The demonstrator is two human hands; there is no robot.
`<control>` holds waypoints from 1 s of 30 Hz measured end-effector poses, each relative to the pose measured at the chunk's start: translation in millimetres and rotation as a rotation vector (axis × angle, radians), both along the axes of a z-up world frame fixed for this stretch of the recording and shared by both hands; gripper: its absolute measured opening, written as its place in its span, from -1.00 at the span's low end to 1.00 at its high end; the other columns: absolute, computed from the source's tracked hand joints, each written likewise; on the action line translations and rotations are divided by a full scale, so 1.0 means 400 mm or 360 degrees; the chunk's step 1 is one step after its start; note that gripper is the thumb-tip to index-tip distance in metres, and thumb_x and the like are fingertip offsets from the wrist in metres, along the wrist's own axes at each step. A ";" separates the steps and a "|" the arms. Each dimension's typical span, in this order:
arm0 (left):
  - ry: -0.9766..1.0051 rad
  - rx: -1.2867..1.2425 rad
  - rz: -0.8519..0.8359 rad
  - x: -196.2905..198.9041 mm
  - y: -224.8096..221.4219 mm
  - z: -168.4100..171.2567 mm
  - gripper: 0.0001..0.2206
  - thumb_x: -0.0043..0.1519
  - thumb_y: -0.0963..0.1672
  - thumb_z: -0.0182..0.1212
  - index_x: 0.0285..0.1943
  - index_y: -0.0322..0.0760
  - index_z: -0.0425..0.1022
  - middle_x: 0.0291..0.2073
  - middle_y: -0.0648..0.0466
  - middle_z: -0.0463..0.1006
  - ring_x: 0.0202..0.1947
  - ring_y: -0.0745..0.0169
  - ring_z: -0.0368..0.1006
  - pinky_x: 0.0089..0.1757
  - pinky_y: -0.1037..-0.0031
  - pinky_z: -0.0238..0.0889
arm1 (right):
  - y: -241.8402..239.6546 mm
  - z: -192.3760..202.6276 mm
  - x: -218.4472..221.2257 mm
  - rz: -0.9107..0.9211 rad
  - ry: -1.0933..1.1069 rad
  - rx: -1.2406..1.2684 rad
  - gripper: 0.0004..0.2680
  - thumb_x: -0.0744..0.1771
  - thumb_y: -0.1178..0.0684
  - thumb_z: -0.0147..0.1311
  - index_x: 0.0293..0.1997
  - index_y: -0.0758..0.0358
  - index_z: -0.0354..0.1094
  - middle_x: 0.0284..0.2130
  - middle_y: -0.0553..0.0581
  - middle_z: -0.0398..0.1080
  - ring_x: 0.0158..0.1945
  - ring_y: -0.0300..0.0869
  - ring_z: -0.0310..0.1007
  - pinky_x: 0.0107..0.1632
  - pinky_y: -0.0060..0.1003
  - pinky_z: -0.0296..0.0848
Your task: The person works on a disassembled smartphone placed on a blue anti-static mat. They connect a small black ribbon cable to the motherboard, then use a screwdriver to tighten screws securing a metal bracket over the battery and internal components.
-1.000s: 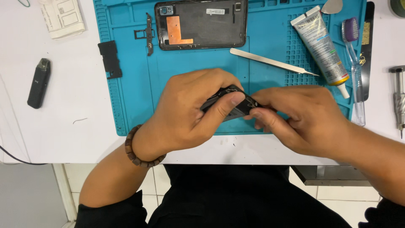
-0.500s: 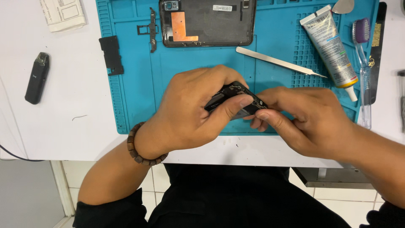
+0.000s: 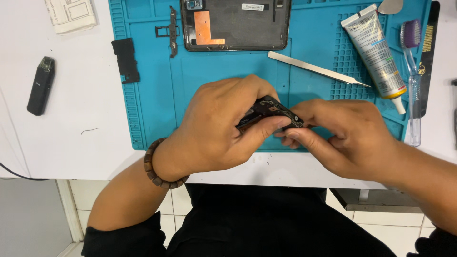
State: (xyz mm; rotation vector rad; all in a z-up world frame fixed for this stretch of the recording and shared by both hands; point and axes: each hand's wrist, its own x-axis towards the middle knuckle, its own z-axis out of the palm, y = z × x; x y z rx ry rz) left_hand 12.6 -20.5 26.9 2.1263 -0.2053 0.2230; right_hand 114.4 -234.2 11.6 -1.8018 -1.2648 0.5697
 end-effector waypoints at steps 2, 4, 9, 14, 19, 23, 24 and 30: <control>0.0027 0.0000 -0.0001 0.002 0.001 -0.002 -0.82 0.32 -0.10 0.26 -0.14 -0.29 0.38 -0.45 0.13 0.44 -0.47 0.16 0.33 -0.39 0.38 0.19 | 0.003 0.007 0.006 0.0029 0.0079 -0.0019 -0.85 0.37 0.04 0.03 -0.05 0.26 0.40 -0.38 -0.05 0.59 -0.35 -0.31 0.68 -0.32 -0.49 0.64; 0.0056 0.0003 0.0004 0.003 0.002 -0.005 -0.83 0.31 -0.09 0.26 -0.13 -0.27 0.40 -0.42 0.14 0.48 -0.45 0.17 0.39 -0.38 0.40 0.23 | 0.004 0.008 0.012 0.0064 0.0161 -0.0036 -0.85 0.36 0.05 0.03 -0.06 0.26 0.40 -0.36 -0.03 0.60 -0.34 -0.31 0.70 -0.32 -0.50 0.72; -0.0017 0.0018 -0.0073 0.005 0.004 -0.013 -0.79 0.36 -0.03 0.11 -0.09 -0.25 0.36 -0.49 0.15 0.47 -0.49 0.15 0.40 -0.39 0.37 0.22 | 0.002 0.004 0.020 0.0189 0.0133 -0.0040 -0.84 0.37 0.03 -0.04 -0.06 0.21 0.42 -0.29 -0.06 0.63 -0.30 -0.29 0.71 -0.31 -0.49 0.64; -0.0073 -0.0011 -0.0070 0.002 0.004 -0.011 -0.81 0.36 -0.05 0.10 -0.13 -0.27 0.35 -0.56 0.13 0.38 -0.53 0.14 0.33 -0.41 0.36 0.19 | 0.003 0.008 0.005 0.0134 0.0029 -0.0010 -0.86 0.37 0.07 -0.01 -0.09 0.28 0.40 -0.40 -0.03 0.63 -0.37 -0.27 0.71 -0.38 -0.47 0.63; -0.0093 -0.0085 -0.0076 0.009 0.010 -0.013 -0.82 0.40 -0.07 0.00 -0.15 -0.28 0.35 -0.57 0.14 0.32 -0.56 0.20 0.25 -0.42 0.40 0.12 | 0.008 0.010 0.003 0.0098 0.0124 -0.0048 -0.85 0.37 0.05 -0.03 -0.10 0.28 0.42 -0.35 -0.04 0.64 -0.37 -0.32 0.72 -0.32 -0.51 0.66; -0.0107 -0.0102 -0.0121 0.009 0.002 -0.010 -0.82 0.39 -0.07 0.00 -0.17 -0.27 0.34 -0.56 0.14 0.36 -0.57 0.17 0.28 -0.42 0.39 0.17 | 0.007 0.004 0.010 0.0178 0.0080 0.0043 -0.86 0.36 0.07 -0.01 -0.14 0.31 0.40 -0.37 0.01 0.63 -0.39 -0.23 0.68 -0.39 -0.44 0.58; -0.0112 -0.0098 -0.0125 0.006 -0.002 -0.012 -0.85 0.38 -0.09 0.06 -0.17 -0.26 0.35 -0.58 0.14 0.35 -0.59 0.18 0.26 -0.43 0.39 0.16 | 0.006 0.002 0.013 0.0242 0.0103 0.0077 -0.84 0.36 0.05 -0.03 -0.14 0.31 0.41 -0.36 0.02 0.62 -0.41 -0.20 0.65 -0.42 -0.43 0.55; -0.0089 -0.0051 -0.0106 0.004 -0.001 -0.004 -0.85 0.38 -0.09 0.03 -0.18 -0.26 0.35 -0.60 0.17 0.36 -0.60 0.24 0.28 -0.46 0.42 0.15 | 0.009 0.008 0.012 0.0251 0.0062 0.0003 -0.83 0.39 0.03 -0.11 -0.23 0.18 0.45 -0.46 -0.10 0.58 -0.46 -0.31 0.64 -0.42 -0.49 0.55</control>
